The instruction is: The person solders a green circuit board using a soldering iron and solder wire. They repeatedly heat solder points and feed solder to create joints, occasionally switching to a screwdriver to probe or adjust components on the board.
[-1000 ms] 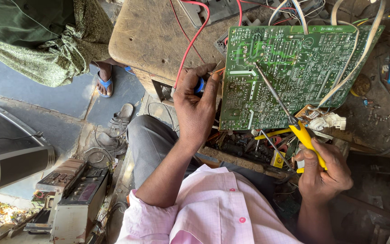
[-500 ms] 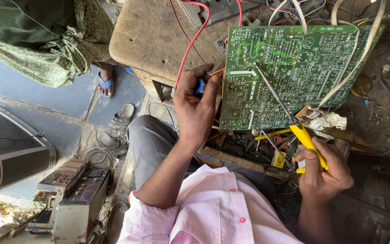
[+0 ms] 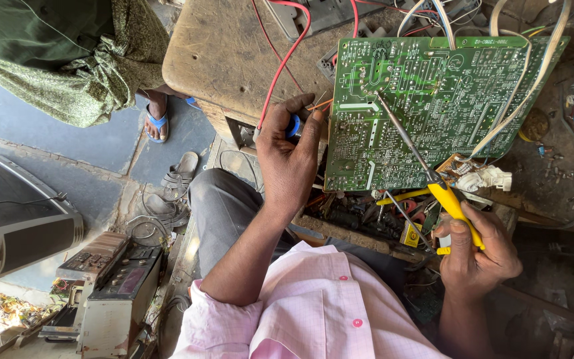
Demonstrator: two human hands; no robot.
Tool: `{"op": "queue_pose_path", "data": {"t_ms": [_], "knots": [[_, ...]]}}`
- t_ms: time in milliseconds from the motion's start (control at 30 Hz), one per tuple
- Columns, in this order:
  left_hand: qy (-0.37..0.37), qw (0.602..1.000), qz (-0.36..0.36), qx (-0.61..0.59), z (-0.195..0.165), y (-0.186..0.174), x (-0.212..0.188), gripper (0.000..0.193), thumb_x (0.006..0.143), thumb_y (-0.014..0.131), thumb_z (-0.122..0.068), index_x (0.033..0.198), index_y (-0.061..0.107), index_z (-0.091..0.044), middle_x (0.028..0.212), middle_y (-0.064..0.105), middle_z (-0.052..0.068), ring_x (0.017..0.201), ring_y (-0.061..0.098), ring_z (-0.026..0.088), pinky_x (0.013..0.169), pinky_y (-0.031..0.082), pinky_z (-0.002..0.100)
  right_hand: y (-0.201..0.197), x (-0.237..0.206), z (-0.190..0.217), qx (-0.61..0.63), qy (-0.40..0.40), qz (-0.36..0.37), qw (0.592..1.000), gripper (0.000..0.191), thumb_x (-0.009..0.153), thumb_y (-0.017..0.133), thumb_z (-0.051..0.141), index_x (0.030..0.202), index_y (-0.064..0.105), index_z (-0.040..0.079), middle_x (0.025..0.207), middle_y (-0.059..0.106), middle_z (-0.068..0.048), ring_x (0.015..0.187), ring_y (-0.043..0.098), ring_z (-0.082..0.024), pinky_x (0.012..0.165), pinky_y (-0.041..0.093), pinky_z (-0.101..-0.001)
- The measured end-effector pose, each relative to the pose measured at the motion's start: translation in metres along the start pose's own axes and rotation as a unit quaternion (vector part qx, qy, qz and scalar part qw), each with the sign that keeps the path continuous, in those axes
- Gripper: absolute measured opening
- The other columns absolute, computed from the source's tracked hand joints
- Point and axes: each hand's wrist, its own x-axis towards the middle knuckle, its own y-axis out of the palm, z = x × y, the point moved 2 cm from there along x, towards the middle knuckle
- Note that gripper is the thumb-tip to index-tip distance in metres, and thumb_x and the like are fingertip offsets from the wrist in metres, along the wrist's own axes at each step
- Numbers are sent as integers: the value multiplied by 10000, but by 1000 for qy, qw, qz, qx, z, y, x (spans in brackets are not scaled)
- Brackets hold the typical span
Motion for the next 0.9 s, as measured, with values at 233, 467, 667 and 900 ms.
{"op": "queue_pose_path", "data": {"t_ms": [233, 467, 667, 900], "knots": [[10, 1000, -2, 4, -1, 1, 1, 237, 1020, 676, -30, 1243, 661, 48, 922, 601, -18, 813, 544, 34, 742, 483, 187, 1, 1, 1, 10, 9, -9, 1000, 193, 1135, 665, 61, 1251, 663, -93, 976, 708, -193, 734, 697, -181, 690, 557, -257], [24, 1000, -1, 8, -3, 2, 1, 242, 1028, 685, -27, 1257, 654, 44, 939, 583, -19, 846, 530, 34, 768, 468, 188, 1, -1, -1, 84, 2, -43, 996, 155, 1129, 598, -21, 1247, 644, -110, 972, 687, -200, 714, 683, -201, 652, 560, -281], [14, 1000, -1, 11, -2, -2, 1, 224, 1014, 664, -25, 1229, 631, 27, 946, 596, -23, 851, 552, 37, 780, 496, 197, -6, -6, -8, 167, 48, -90, 981, 197, 1105, 564, -48, 1272, 640, -118, 989, 659, -204, 695, 649, -191, 579, 530, -258], [65, 997, -4, 42, -4, -3, 0, 73, 1034, 680, -28, 1087, 637, 0, 995, 604, 13, 880, 550, 65, 813, 487, 222, 2, -8, -9, 113, 35, -40, 992, 157, 1130, 630, -37, 1256, 648, -129, 1013, 691, -213, 758, 675, -211, 711, 558, -281]]}}
